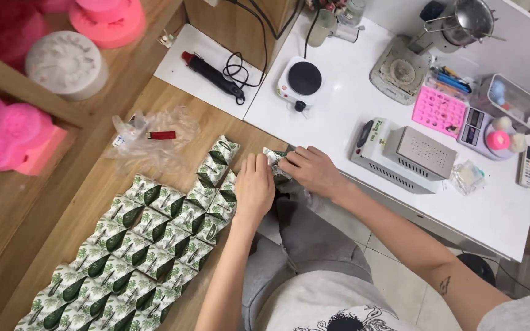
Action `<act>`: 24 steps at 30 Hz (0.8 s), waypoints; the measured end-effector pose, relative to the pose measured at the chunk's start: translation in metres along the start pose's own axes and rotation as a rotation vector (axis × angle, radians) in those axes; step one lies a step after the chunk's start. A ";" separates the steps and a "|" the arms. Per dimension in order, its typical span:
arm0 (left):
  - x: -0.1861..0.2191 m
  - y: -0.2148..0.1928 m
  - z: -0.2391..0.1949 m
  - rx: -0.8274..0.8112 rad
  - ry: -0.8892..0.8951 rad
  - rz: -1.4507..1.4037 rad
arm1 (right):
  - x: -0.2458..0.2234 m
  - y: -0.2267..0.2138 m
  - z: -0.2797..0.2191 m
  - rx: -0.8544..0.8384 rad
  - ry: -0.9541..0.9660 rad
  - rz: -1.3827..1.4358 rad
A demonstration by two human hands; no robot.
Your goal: Packing small decorative wax items into paper wrappers and flower-shaped gift boxes.
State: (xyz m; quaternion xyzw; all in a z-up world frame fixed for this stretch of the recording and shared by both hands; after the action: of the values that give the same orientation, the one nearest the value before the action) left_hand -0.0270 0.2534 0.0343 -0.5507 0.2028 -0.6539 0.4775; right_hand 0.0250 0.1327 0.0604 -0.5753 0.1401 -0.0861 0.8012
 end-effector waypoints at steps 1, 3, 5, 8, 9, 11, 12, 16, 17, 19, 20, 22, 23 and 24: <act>-0.002 0.011 0.000 -0.007 0.001 -0.001 | 0.006 0.004 -0.001 -0.002 0.007 0.003; -0.011 0.035 -0.005 -0.049 -0.111 -0.253 | 0.014 0.011 -0.005 -0.016 -0.024 0.072; -0.015 0.051 -0.005 -0.081 -0.216 -0.349 | 0.027 0.018 -0.011 -0.024 -0.038 0.110; -0.016 0.069 0.003 -0.112 -0.374 -0.447 | 0.046 0.018 -0.012 0.008 -0.109 0.189; -0.012 0.075 0.004 -0.129 -0.420 -0.457 | 0.051 0.014 -0.014 0.046 -0.149 0.227; -0.003 0.082 0.010 -0.110 -0.460 -0.501 | 0.068 0.014 -0.017 0.022 -0.179 0.264; 0.003 0.087 0.016 -0.098 -0.467 -0.551 | 0.079 0.013 -0.019 0.013 -0.190 0.278; 0.028 0.094 0.040 -0.051 -0.450 -0.475 | 0.118 0.004 -0.019 -0.013 -0.282 0.312; 0.032 0.102 0.043 -0.108 -0.480 -0.466 | 0.124 0.000 -0.020 0.008 -0.331 0.327; 0.032 0.124 0.044 -0.158 -0.520 -0.458 | 0.136 -0.004 -0.020 0.024 -0.390 0.349; 0.030 0.133 0.044 -0.109 -0.460 -0.430 | 0.140 -0.001 -0.018 -0.033 -0.411 0.373; 0.031 0.140 0.046 -0.061 -0.409 -0.398 | 0.148 0.004 -0.016 -0.093 -0.436 0.404; 0.031 0.144 0.046 -0.118 -0.465 -0.413 | 0.151 0.007 -0.015 -0.129 -0.449 0.458; 0.031 0.146 0.042 -0.184 -0.520 -0.431 | 0.150 0.010 -0.017 -0.168 -0.452 0.513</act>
State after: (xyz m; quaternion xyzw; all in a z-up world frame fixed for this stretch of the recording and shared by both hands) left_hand 0.0717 0.1700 -0.0519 -0.7698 0.0115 -0.5566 0.3123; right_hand 0.1615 0.0756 0.0272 -0.5896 0.1058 0.2593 0.7575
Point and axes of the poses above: each hand's wrist, its own z-axis towards the middle knuckle, its own y-axis out of the palm, x = y × z, the point moved 7 cm from there along z, towards the middle knuckle, and after that the axes turned 11 degrees about z, right-handed, at the moved point
